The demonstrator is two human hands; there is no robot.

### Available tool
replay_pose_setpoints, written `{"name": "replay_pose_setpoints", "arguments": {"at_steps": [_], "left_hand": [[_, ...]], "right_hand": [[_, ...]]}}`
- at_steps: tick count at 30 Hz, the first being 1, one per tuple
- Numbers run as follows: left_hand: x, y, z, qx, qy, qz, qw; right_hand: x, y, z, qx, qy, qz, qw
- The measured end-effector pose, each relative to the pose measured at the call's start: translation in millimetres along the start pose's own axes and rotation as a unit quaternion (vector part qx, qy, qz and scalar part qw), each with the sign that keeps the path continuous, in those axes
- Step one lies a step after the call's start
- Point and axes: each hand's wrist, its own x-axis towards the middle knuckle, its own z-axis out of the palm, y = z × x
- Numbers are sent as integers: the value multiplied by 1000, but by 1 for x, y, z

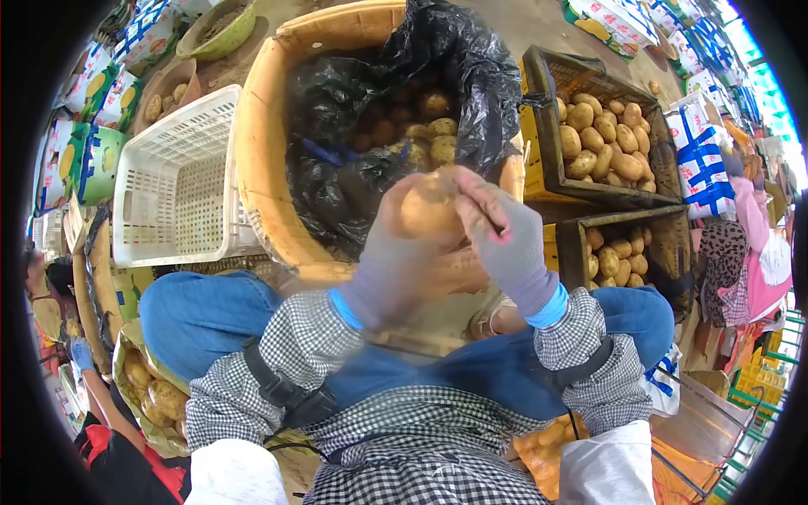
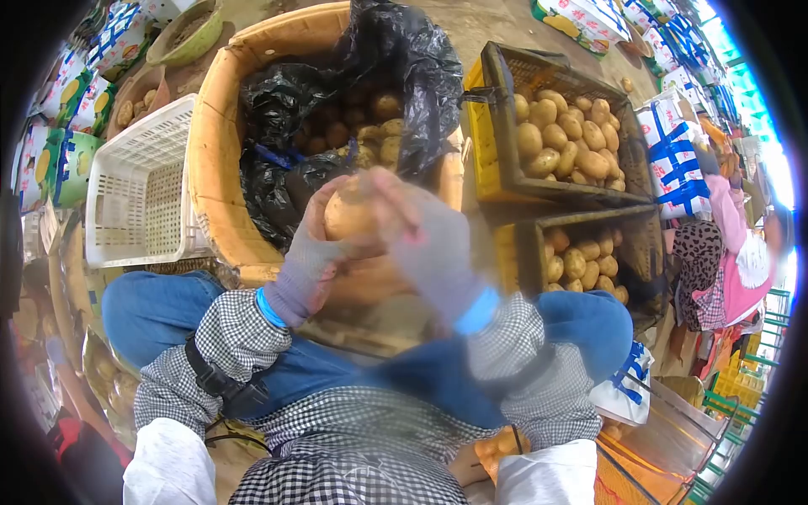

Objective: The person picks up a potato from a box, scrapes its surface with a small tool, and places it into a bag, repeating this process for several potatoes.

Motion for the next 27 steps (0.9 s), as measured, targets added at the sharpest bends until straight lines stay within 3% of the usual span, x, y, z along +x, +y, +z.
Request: {"name": "replay_pose_setpoints", "arguments": {"at_steps": [2, 5, 7, 8, 10, 13, 15, 18, 21, 23, 25, 27], "left_hand": [[3, -6, 2, 51, 26, 25, 998], [9, -25, -8, 77, 2, 86, 993], [6, -16, -2, -45, -42, 61, 996], [7, -17, -2, 13, -22, 76, 997], [11, -22, -3, 91, 5, 95, 991], [15, -31, -5, 84, 9, 96, 992], [15, -31, -7, 151, 11, 128, 980], [11, -26, -4, 158, 21, 116, 980], [11, -30, -2, 148, 30, 121, 981], [12, -32, -4, 168, 30, 133, 976], [13, -32, -5, 195, 29, 139, 971], [10, -30, -1, 207, 37, 137, 968]], "right_hand": [[0, 10, 5, 49, 46, 14, 998], [-10, -15, -2, -137, -64, -20, 988], [-12, -19, -2, -135, -94, -8, 986], [-13, -20, -1, -133, -107, -2, 985], [-4, -11, -5, -44, -24, 91, 995], [8, -5, -15, 56, 6, 193, 980], [10, -4, -16, 120, -6, 270, 955], [12, 1, -17, 132, -21, 288, 948], [8, -19, -16, 83, -61, 236, 966], [2, -13, -11, -10, -64, 110, 992], [2, -12, -10, -41, -53, 87, 994], [8, -16, -15, -13, -34, 170, 985]]}}
